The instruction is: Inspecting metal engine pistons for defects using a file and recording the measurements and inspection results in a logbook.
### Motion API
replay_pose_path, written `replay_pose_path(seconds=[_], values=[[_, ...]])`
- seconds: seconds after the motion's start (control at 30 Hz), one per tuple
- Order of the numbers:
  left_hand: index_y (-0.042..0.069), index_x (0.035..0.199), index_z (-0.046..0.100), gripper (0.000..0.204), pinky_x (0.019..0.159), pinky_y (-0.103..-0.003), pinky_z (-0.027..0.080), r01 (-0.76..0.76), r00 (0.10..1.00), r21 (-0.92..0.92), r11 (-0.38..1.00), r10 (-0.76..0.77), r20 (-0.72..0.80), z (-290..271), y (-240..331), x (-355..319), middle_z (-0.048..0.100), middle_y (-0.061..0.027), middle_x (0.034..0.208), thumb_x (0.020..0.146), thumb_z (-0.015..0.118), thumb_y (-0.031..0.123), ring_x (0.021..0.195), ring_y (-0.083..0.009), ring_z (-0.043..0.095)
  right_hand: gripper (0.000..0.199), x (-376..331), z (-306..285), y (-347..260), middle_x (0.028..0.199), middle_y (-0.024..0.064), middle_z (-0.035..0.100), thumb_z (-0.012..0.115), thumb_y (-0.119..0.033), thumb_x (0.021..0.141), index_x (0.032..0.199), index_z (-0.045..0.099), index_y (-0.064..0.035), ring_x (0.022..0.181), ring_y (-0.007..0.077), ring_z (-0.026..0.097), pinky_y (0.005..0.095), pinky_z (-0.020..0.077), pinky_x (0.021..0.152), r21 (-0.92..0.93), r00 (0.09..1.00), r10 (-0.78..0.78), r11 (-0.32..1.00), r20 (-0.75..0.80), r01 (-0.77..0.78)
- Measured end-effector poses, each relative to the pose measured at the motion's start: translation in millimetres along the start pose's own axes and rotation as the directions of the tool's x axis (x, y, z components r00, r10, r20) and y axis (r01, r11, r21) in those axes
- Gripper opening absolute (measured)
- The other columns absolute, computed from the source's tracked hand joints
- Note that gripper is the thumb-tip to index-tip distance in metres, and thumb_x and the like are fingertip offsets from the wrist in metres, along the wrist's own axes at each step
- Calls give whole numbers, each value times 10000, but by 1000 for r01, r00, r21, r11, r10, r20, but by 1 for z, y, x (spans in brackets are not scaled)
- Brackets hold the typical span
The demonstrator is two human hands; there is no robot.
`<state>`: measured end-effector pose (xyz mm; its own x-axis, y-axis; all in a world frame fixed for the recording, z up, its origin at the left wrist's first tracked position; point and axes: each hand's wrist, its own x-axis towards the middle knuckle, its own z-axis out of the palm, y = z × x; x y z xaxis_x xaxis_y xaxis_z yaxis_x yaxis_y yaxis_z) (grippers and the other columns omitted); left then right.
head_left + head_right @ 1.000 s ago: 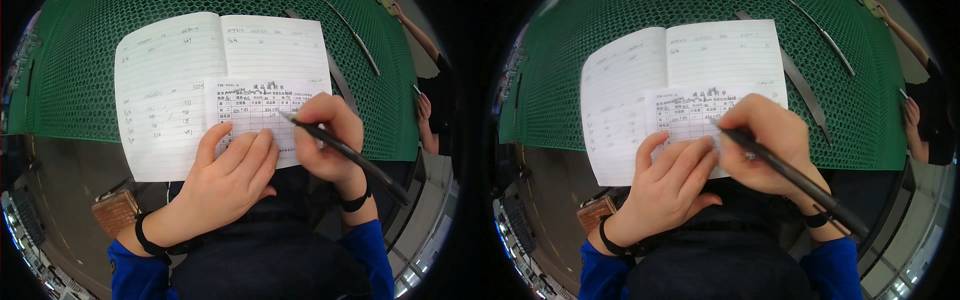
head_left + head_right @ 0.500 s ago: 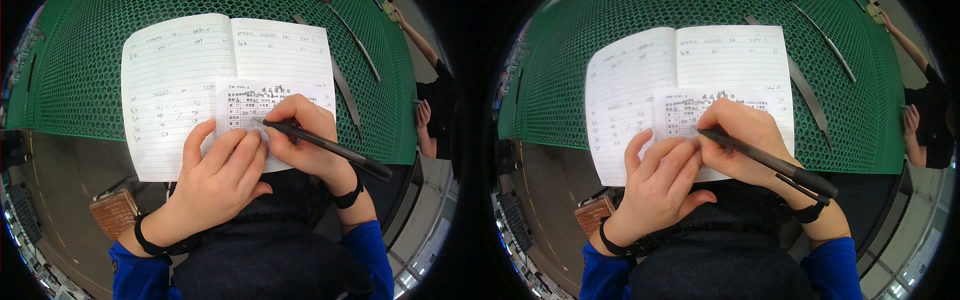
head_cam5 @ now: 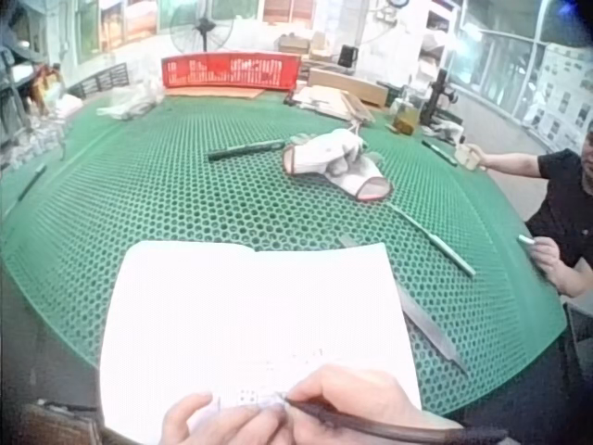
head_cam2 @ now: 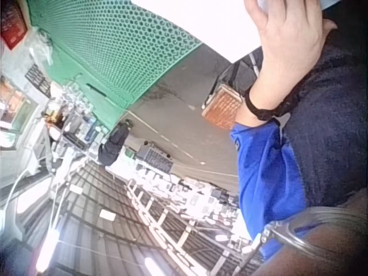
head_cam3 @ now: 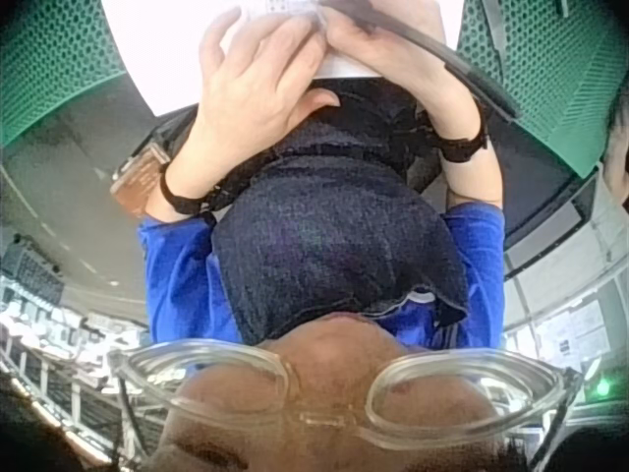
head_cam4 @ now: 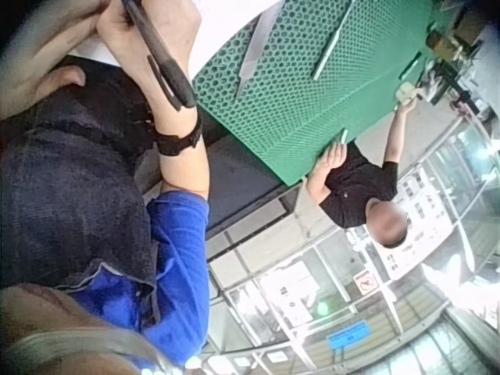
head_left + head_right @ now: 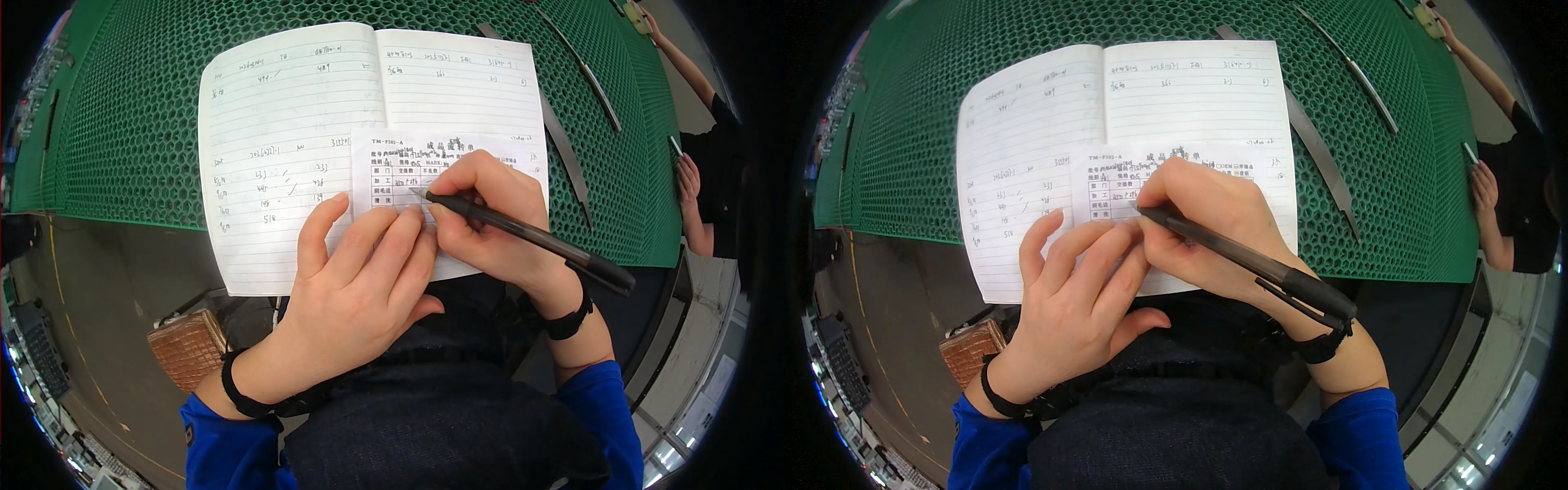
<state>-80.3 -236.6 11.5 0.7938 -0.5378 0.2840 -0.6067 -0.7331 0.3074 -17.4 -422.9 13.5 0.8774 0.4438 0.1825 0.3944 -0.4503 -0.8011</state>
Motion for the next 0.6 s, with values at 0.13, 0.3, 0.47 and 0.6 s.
replay_pose_path(seconds=[0.13,0.3,0.47,0.6], values=[[20,1110,637,555,1046,-528,272,0,1000,10,1000,0,4,-1,0,-1,579,-93,1182,792,648,475,1105,-254,529,157,0,1,0,700,79,584,663,-32,730,866,585,-38,588,183,591,279,475,535,-10,1000,-17,1000,-7,17],[18,1118,632,565,1043,-527,277,4,1000,6,1000,-5,11,-1,1,-1,578,-95,1185,791,649,478,1111,-256,524,157,1,-2,-1,693,76,585,666,-36,732,868,587,-37,581,177,588,275,471,528,-16,999,-38,999,9,38],[18,1130,629,572,1043,-525,278,5,1000,5,1000,-5,15,-2,1,-1,576,-96,1194,789,649,477,1111,-256,521,155,0,-2,-1,676,66,581,670,-40,736,868,588,-38,556,153,575,264,463,517,13,1000,-14,1000,24,14],[47,1102,638,573,1046,-501,296,47,999,-16,999,-47,7,-3,4,0,572,-80,1180,667,712,411,1130,-209,511,149,-1,-3,-5,676,63,582,664,-33,741,868,586,-36,556,142,574,261,462,517,68,999,39,997,29,-41]])
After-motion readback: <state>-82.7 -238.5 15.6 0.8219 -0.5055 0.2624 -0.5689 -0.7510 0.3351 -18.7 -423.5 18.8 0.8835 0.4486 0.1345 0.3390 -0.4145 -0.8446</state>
